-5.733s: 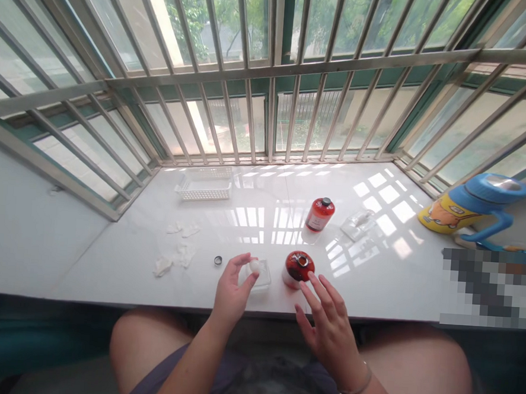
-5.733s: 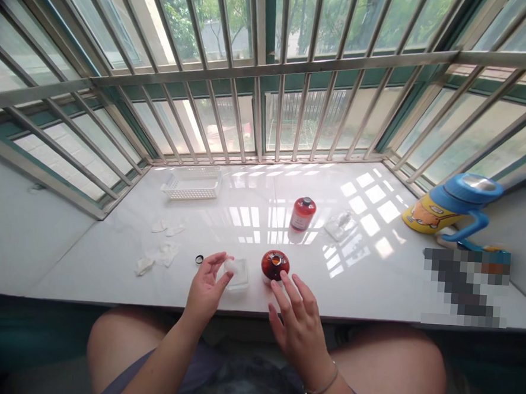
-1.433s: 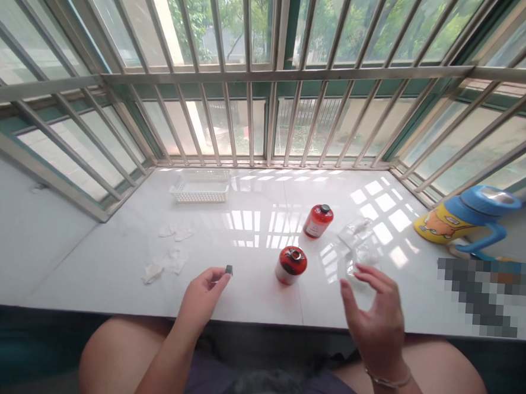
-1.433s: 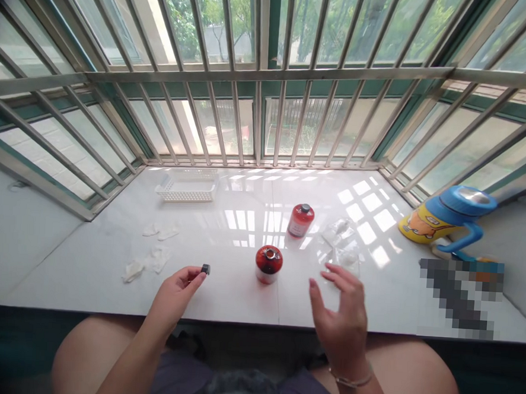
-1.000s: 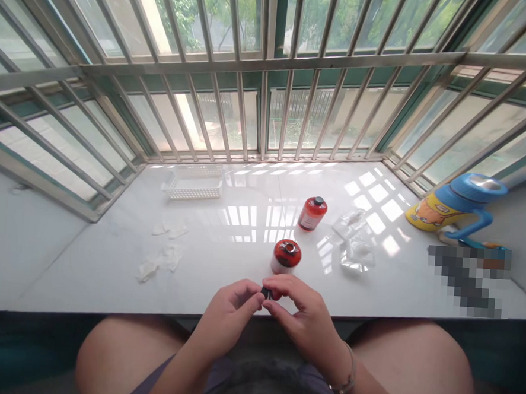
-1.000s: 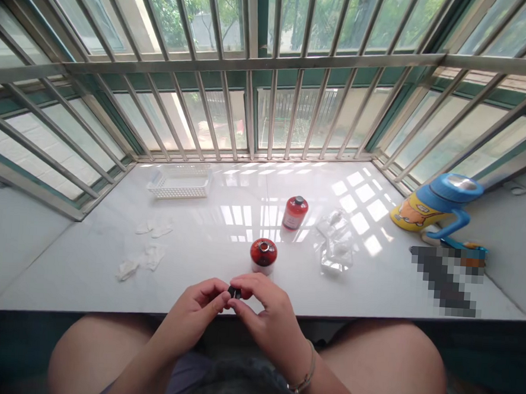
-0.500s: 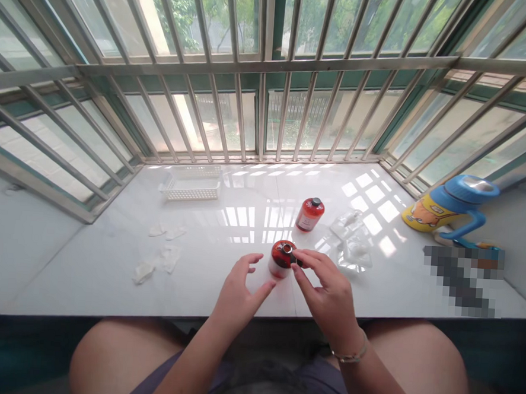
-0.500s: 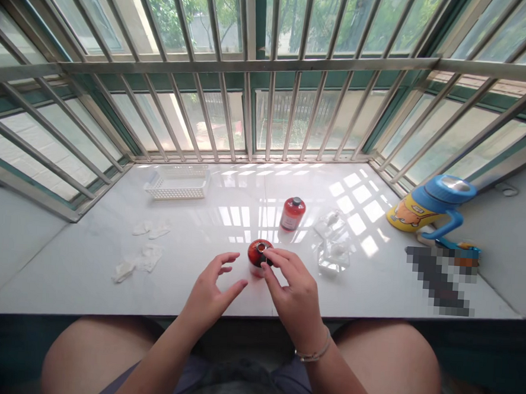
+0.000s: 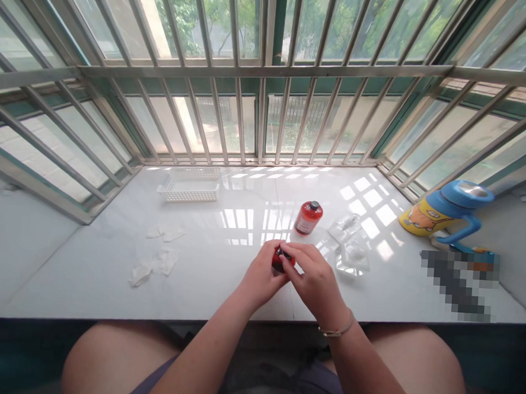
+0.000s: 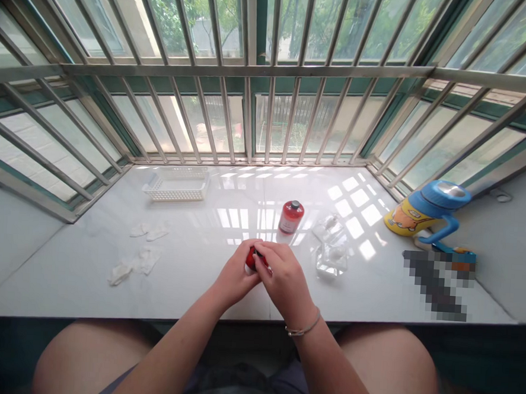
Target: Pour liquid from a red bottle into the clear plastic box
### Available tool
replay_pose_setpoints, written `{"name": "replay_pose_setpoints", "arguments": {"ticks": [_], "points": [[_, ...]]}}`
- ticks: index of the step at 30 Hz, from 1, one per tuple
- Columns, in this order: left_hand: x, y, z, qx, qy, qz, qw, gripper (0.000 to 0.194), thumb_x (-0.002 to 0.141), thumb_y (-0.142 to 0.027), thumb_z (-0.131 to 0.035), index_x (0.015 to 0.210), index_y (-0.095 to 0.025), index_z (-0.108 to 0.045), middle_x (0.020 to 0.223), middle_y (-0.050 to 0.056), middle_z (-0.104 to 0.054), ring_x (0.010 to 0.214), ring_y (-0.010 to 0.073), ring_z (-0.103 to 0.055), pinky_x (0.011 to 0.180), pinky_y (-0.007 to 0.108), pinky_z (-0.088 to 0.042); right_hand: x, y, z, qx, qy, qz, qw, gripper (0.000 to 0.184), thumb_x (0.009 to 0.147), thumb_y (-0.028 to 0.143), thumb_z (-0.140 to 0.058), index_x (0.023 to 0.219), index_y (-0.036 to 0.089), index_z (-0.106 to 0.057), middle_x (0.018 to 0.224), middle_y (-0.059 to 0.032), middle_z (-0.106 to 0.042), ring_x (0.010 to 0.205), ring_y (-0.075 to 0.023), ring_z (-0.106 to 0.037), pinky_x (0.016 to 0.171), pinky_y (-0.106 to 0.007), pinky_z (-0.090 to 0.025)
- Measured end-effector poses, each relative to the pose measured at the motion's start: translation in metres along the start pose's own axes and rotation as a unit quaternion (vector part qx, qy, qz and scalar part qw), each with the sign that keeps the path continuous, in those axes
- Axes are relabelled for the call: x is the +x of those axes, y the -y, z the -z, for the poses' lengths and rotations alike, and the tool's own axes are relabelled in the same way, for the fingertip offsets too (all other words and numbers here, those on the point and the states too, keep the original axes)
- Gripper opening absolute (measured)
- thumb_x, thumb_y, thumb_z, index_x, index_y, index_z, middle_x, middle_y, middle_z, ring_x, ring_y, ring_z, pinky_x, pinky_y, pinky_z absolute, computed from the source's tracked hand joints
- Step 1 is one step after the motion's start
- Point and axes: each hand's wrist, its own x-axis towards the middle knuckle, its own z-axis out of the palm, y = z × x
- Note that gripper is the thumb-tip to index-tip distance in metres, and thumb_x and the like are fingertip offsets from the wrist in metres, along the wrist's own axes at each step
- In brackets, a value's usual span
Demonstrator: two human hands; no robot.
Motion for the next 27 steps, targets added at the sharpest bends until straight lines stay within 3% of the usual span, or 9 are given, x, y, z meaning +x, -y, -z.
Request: {"name": "replay_pose_setpoints", "arguments": {"ticks": [7,12,15,20,23,25,27], "points": [[0.000,-0.006,0.001,-0.009,0.011,-0.012,1.000,0.054,0.088,-0.014,-0.077,0.138,-0.025,-0.057,0.136,0.010,-0.064,0.126,0.0288,-0.064,0.109,0.046,-0.054,0.010,-0.005,0.010,0.014,0.085,0.050,0.995,0.036,0.106,0.013,-0.059,0.136,0.029,-0.073,0.126,-0.0101,-0.076,0.110,-0.0289,-0.069,0.096,-0.050,-0.065],[-0.004,-0.003,0.000,-0.006,0.009,-0.010,1.000,0.055,0.090,-0.014,-0.075,0.140,-0.026,-0.055,0.140,0.011,-0.062,0.129,0.0304,-0.063,0.111,0.050,-0.054,0.007,-0.002,0.008,0.019,0.079,0.028,0.996,0.037,0.106,0.014,-0.060,0.138,0.029,-0.069,0.126,-0.0092,-0.075,0.113,-0.0283,-0.068,0.099,-0.050,-0.062],[-0.009,-0.002,-0.001,-0.002,0.004,0.001,1.000,0.057,0.093,-0.018,-0.075,0.144,-0.027,-0.052,0.143,0.012,-0.060,0.128,0.0305,-0.064,0.111,0.051,-0.055,-0.006,0.001,0.007,0.020,0.056,-0.024,0.998,0.042,0.104,0.021,-0.066,0.146,0.030,-0.060,0.124,-0.0095,-0.075,0.110,-0.0291,-0.069,0.099,-0.051,-0.061],[-0.013,-0.003,0.001,0.018,0.001,0.023,1.000,0.060,0.094,-0.028,-0.079,0.146,-0.028,-0.050,0.143,0.012,-0.059,0.130,0.0310,-0.063,0.115,0.054,-0.052,-0.029,0.004,0.005,0.049,-0.025,-0.183,0.982,0.046,0.100,0.039,-0.074,0.139,0.027,-0.054,0.094,-0.0038,-0.070,0.086,-0.0253,-0.068,0.085,-0.047,-0.061],[-0.013,-0.003,0.000,0.021,0.000,0.026,0.999,0.061,0.092,-0.027,-0.080,0.146,-0.029,-0.050,0.143,0.011,-0.059,0.131,0.0308,-0.063,0.115,0.054,-0.052,-0.034,0.008,0.004,0.129,-0.019,-0.217,0.967,0.045,0.102,0.039,-0.069,0.141,0.028,-0.048,0.120,-0.0096,-0.073,0.112,-0.0276,-0.071,0.102,-0.051,-0.058],[-0.012,-0.002,0.000,0.011,0.004,0.029,1.000,0.063,0.091,-0.022,-0.079,0.146,-0.030,-0.049,0.144,0.010,-0.059,0.129,0.0296,-0.064,0.114,0.052,-0.054,-0.035,0.010,0.003,0.173,0.010,-0.218,0.960,0.048,0.103,0.037,-0.065,0.146,0.030,-0.044,0.143,-0.0130,-0.067,0.134,-0.0292,-0.065,0.114,-0.054,-0.053],[-0.013,-0.002,-0.001,0.007,0.005,0.031,0.999,0.064,0.090,-0.019,-0.078,0.146,-0.030,-0.049,0.144,0.009,-0.059,0.128,0.0288,-0.064,0.113,0.051,-0.054,-0.036,0.009,0.001,0.186,0.024,-0.224,0.956,0.051,0.103,0.036,-0.065,0.149,0.030,-0.043,0.146,-0.0140,-0.064,0.139,-0.0299,-0.063,0.117,-0.055,-0.051]]}}
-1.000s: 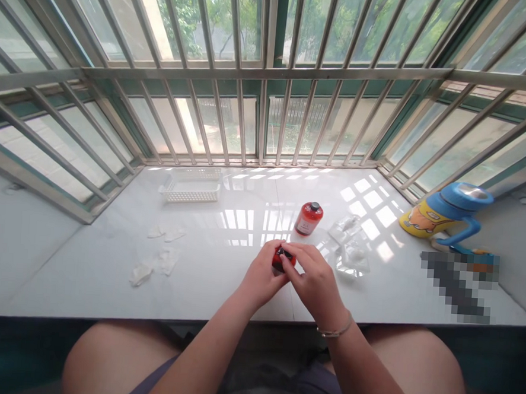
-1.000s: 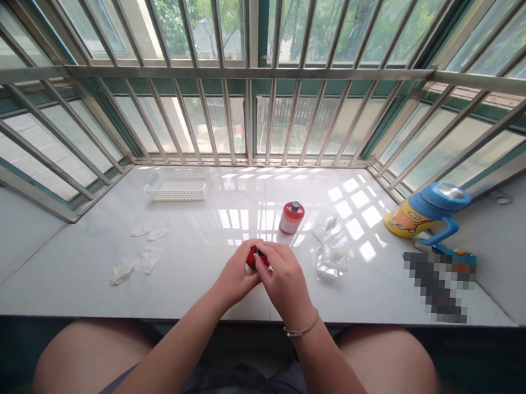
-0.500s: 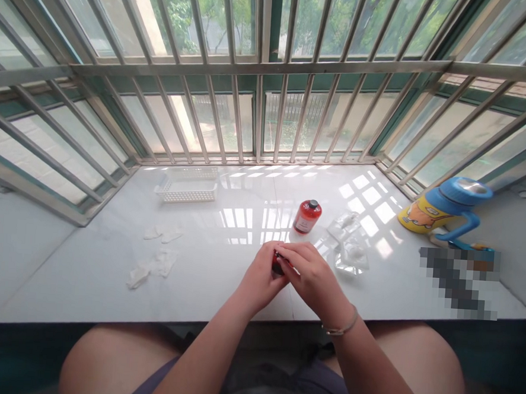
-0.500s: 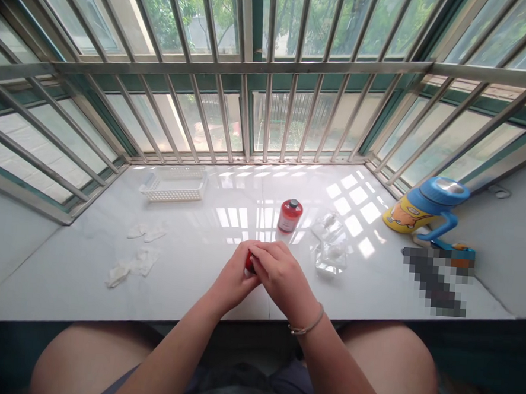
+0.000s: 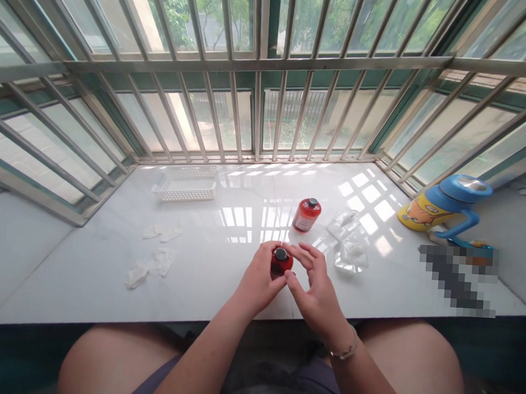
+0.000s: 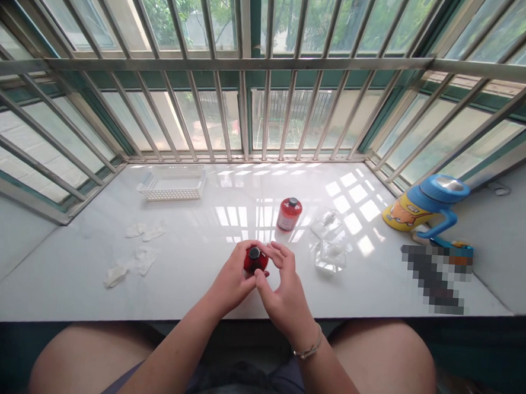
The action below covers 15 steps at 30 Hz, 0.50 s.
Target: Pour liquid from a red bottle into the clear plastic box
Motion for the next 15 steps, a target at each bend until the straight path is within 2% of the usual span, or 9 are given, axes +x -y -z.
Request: {"name": "replay_pose_setpoints", "arguments": {"ticks": [3,5,8,11,13,15], "points": [[0.000,0.000,0.001,0.016,-0.004,-0.002,1.000,0.063,0.091,-0.025,-0.080,0.146,-0.030,-0.049,0.145,0.010,-0.058,0.132,0.0304,-0.063,0.115,0.053,-0.052,-0.001,-0.007,-0.001,0.002,-0.046,-0.015,0.999,0.046,0.101,0.037,-0.066,0.140,0.029,-0.045,0.119,-0.0094,-0.068,0.116,-0.0276,-0.070,0.109,-0.053,-0.056],[0.000,0.000,0.001,0.026,-0.004,-0.005,1.000,0.063,0.091,-0.027,-0.081,0.146,-0.029,-0.050,0.146,0.011,-0.057,0.134,0.0319,-0.061,0.117,0.054,-0.051,-0.001,-0.009,-0.002,0.017,-0.071,-0.016,0.997,0.044,0.100,0.036,-0.067,0.136,0.029,-0.043,0.111,-0.0063,-0.066,0.109,-0.0257,-0.070,0.108,-0.053,-0.056],[0.000,0.000,0.001,0.017,-0.005,-0.009,1.000,0.064,0.090,-0.025,-0.081,0.146,-0.030,-0.049,0.146,0.011,-0.057,0.134,0.0314,-0.061,0.116,0.053,-0.051,0.000,-0.004,-0.006,0.048,-0.046,-0.010,0.998,0.047,0.101,0.033,-0.063,0.141,0.030,-0.039,0.134,-0.0115,-0.066,0.130,-0.0273,-0.065,0.118,-0.056,-0.049],[0.000,0.000,0.001,0.004,-0.004,-0.010,1.000,0.064,0.090,-0.022,-0.081,0.145,-0.030,-0.050,0.146,0.010,-0.058,0.132,0.0304,-0.062,0.114,0.051,-0.053,0.000,0.003,-0.009,0.027,-0.022,-0.016,0.999,0.047,0.102,0.033,-0.060,0.145,0.029,-0.041,0.153,-0.0156,-0.057,0.147,-0.0300,-0.055,0.122,-0.058,-0.046],[0.000,0.001,0.000,0.007,-0.005,-0.004,1.000,0.065,0.089,-0.022,-0.081,0.145,-0.030,-0.050,0.146,0.010,-0.058,0.131,0.0307,-0.062,0.114,0.052,-0.053,0.000,0.002,-0.010,0.010,-0.029,-0.018,0.999,0.045,0.101,0.033,-0.061,0.142,0.028,-0.043,0.145,-0.0157,-0.061,0.141,-0.0306,-0.060,0.118,-0.059,-0.050],[0.000,0.001,0.000,0.012,-0.006,0.001,1.000,0.065,0.089,-0.022,-0.081,0.145,-0.029,-0.049,0.145,0.010,-0.058,0.131,0.0309,-0.063,0.114,0.053,-0.053,0.000,-0.001,-0.011,0.007,-0.046,-0.015,0.999,0.042,0.100,0.033,-0.063,0.136,0.028,-0.042,0.125,-0.0119,-0.067,0.124,-0.0289,-0.068,0.112,-0.058,-0.055]]}}
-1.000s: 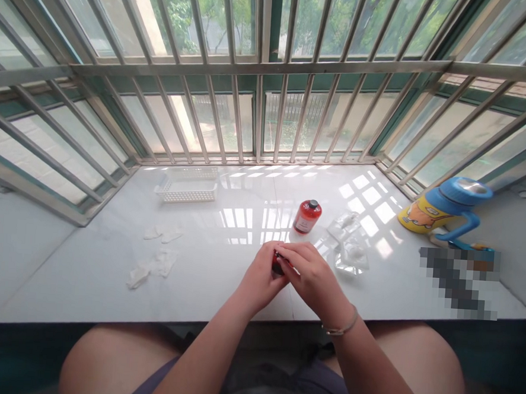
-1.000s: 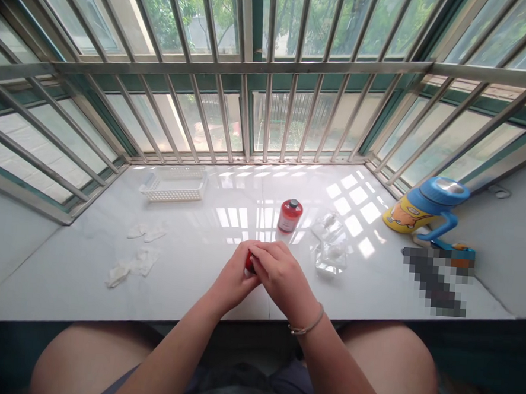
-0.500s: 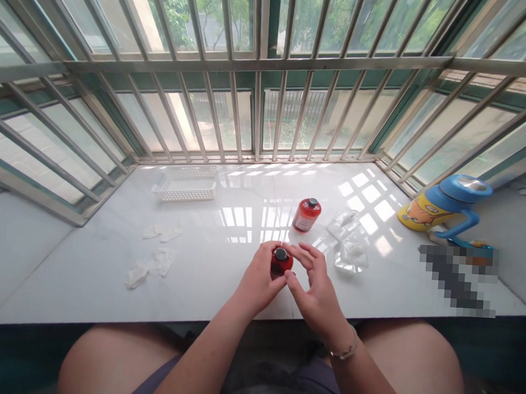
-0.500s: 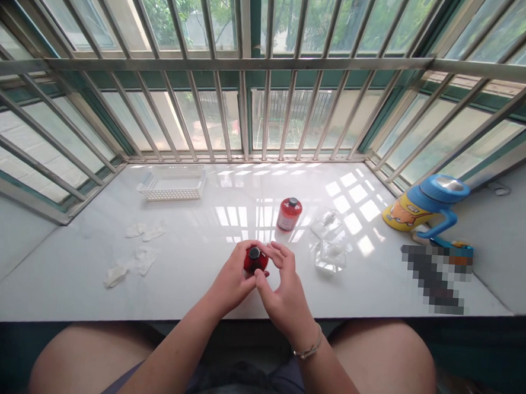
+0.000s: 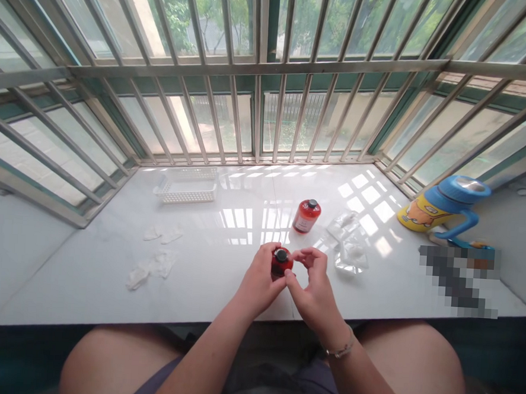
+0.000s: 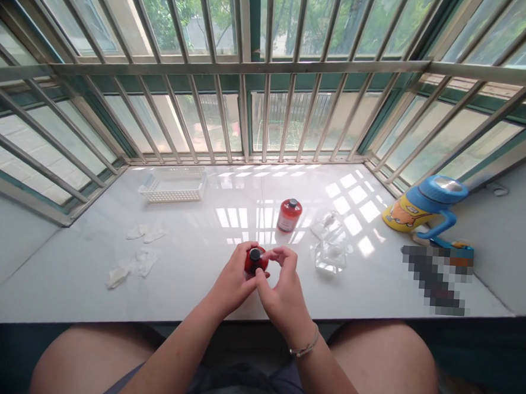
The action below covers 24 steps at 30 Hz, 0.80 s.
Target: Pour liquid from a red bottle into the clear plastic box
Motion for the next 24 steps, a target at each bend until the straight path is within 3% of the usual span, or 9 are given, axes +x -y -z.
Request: {"name": "replay_pose_setpoints", "arguments": {"ticks": [2,8,13,18,24], "points": [[0.000,0.000,0.000,0.001,-0.003,0.000,1.000,0.064,0.089,-0.023,-0.081,0.145,-0.028,-0.049,0.144,0.010,-0.058,0.130,0.0308,-0.063,0.114,0.054,-0.053,0.001,-0.002,-0.001,-0.003,-0.019,0.014,1.000,0.043,0.099,0.034,-0.066,0.134,0.028,-0.042,0.116,-0.0094,-0.068,0.115,-0.0276,-0.071,0.109,-0.057,-0.058],[0.000,-0.002,-0.001,-0.003,-0.009,-0.015,1.000,0.060,0.091,-0.024,-0.081,0.143,-0.028,-0.052,0.143,0.012,-0.059,0.131,0.0308,-0.062,0.113,0.051,-0.053,0.009,0.005,-0.004,-0.039,0.002,0.014,0.999,0.051,0.100,0.034,-0.067,0.145,0.026,-0.043,0.143,-0.0175,-0.068,0.137,-0.0315,-0.065,0.112,-0.057,-0.056],[-0.001,0.000,-0.003,0.005,-0.021,-0.019,1.000,0.059,0.092,-0.021,-0.077,0.144,-0.026,-0.049,0.144,0.013,-0.058,0.131,0.0311,-0.063,0.113,0.053,-0.053,0.014,0.002,-0.006,-0.053,-0.009,-0.014,0.998,0.046,0.097,0.037,-0.072,0.133,0.027,-0.047,0.122,-0.0122,-0.078,0.121,-0.0309,-0.074,0.088,-0.047,-0.065],[-0.002,0.002,-0.009,0.025,-0.050,-0.043,0.998,0.056,0.092,-0.018,-0.072,0.143,-0.025,-0.048,0.141,0.013,-0.061,0.130,0.0313,-0.064,0.111,0.054,-0.053,0.015,0.002,-0.012,-0.064,-0.054,-0.043,0.996,0.044,0.089,0.043,-0.080,0.116,0.027,-0.049,0.110,-0.0088,-0.075,0.098,-0.0268,-0.071,0.067,-0.037,-0.064],[-0.005,0.009,-0.015,0.051,-0.078,-0.051,0.994,0.058,0.094,-0.022,-0.072,0.145,-0.025,-0.045,0.142,0.014,-0.062,0.131,0.0323,-0.063,0.113,0.056,-0.052,0.013,0.005,-0.020,-0.047,-0.065,-0.063,0.995,0.045,0.088,0.043,-0.082,0.116,0.028,-0.051,0.107,-0.0058,-0.071,0.094,-0.0243,-0.069,0.064,-0.034,-0.065]]}}
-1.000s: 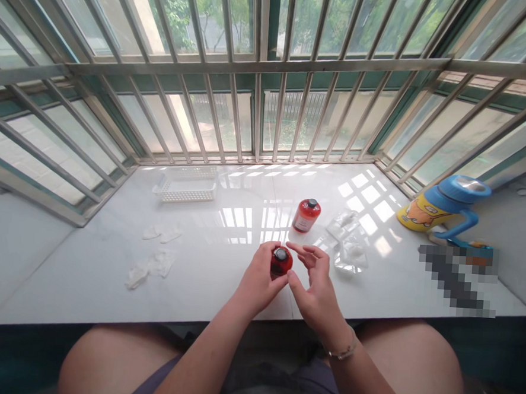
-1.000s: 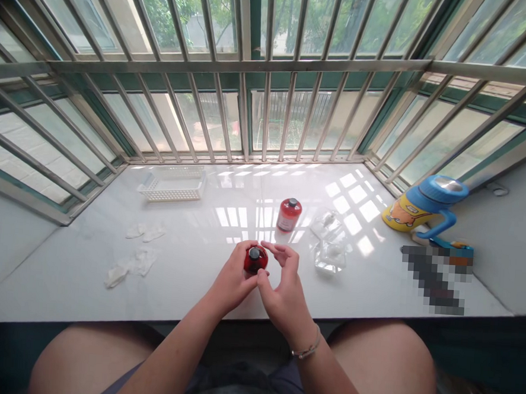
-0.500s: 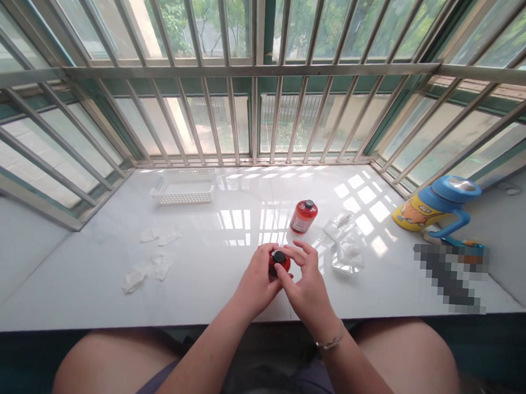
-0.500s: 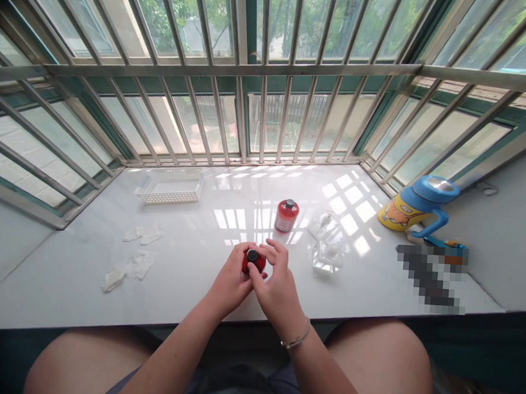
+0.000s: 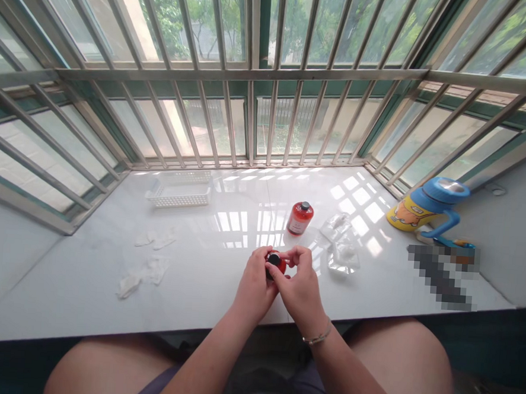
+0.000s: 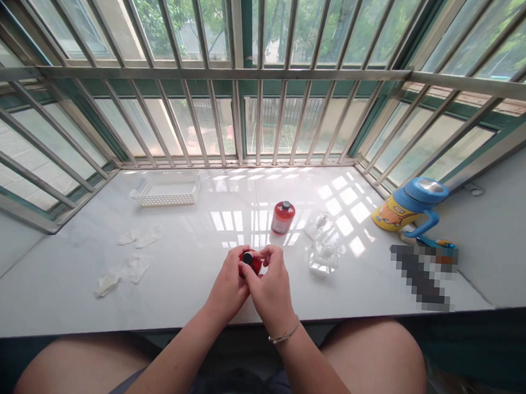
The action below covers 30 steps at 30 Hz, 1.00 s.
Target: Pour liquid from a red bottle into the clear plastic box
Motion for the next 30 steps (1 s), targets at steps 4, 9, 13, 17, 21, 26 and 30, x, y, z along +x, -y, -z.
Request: {"name": "replay_pose_setpoints", "arguments": {"ticks": [4,9,13,17,21,26,30], "points": [[0.000,0.003,0.002,-0.002,0.010,-0.008,1.000,0.060,0.095,-0.025,-0.073,0.147,-0.025,-0.044,0.145,0.015,-0.060,0.133,0.0324,-0.063,0.114,0.056,-0.052,-0.002,-0.003,0.000,0.005,-0.004,0.009,1.000,0.043,0.090,0.043,-0.081,0.117,0.027,-0.052,0.109,-0.0068,-0.070,0.094,-0.0244,-0.068,0.063,-0.034,-0.065],[-0.004,0.005,0.004,-0.013,0.032,-0.037,0.999,0.063,0.099,-0.021,-0.066,0.155,-0.025,-0.037,0.150,0.018,-0.056,0.138,0.0330,-0.060,0.116,0.058,-0.051,-0.002,-0.001,0.001,-0.025,-0.018,0.040,0.999,0.037,0.093,0.044,-0.077,0.115,0.026,-0.054,0.107,-0.0066,-0.069,0.090,-0.0239,-0.067,0.072,-0.038,-0.064],[-0.011,0.008,-0.008,0.003,-0.006,-0.032,0.999,0.059,0.105,-0.020,-0.057,0.158,-0.027,-0.031,0.151,0.019,-0.054,0.139,0.0330,-0.059,0.116,0.062,-0.051,-0.001,0.000,0.001,-0.041,-0.018,0.033,0.998,0.036,0.092,0.045,-0.078,0.111,0.027,-0.054,0.105,-0.0052,-0.069,0.089,-0.0236,-0.066,0.072,-0.037,-0.063],[-0.022,0.010,-0.025,0.047,-0.027,-0.033,0.998,0.080,0.103,-0.017,-0.058,0.169,-0.028,-0.013,0.165,0.024,-0.042,0.156,0.0379,-0.044,0.124,0.070,-0.043,-0.003,-0.001,0.002,-0.053,-0.031,0.039,0.997,0.034,0.093,0.046,-0.077,0.110,0.026,-0.054,0.104,-0.0054,-0.069,0.089,-0.0240,-0.066,0.072,-0.038,-0.061],[-0.042,0.007,-0.030,0.060,0.046,-0.039,0.996,0.106,0.099,-0.018,-0.065,0.173,-0.025,0.010,0.182,0.025,-0.008,0.169,0.0432,-0.019,0.129,0.074,-0.036,0.000,-0.009,0.014,-0.086,-0.059,0.061,0.993,0.034,0.095,0.046,-0.075,0.114,0.026,-0.055,0.107,-0.0063,-0.071,0.088,-0.0241,-0.067,0.083,-0.044,-0.060],[-0.082,-0.009,-0.012,-0.011,0.194,-0.041,0.980,0.098,0.100,-0.027,-0.068,0.176,-0.032,-0.008,0.179,0.015,-0.031,0.162,0.0389,-0.040,0.127,0.064,-0.046,0.023,-0.023,0.045,-0.140,-0.097,0.056,0.984,0.042,0.094,0.051,-0.076,0.118,0.026,-0.053,0.111,-0.0089,-0.074,0.090,-0.0270,-0.069,0.081,-0.045,-0.059],[-0.111,-0.011,0.008,-0.043,0.373,0.025,0.927,0.043,0.108,-0.037,-0.052,0.149,-0.034,-0.064,0.134,0.006,-0.080,0.121,0.0282,-0.077,0.109,0.040,-0.059,0.043,-0.031,0.063,-0.203,-0.100,0.082,0.971,0.041,0.101,0.049,-0.066,0.130,0.024,-0.053,0.124,-0.0142,-0.073,0.097,-0.0309,-0.070,0.088,-0.052,-0.059]]}}
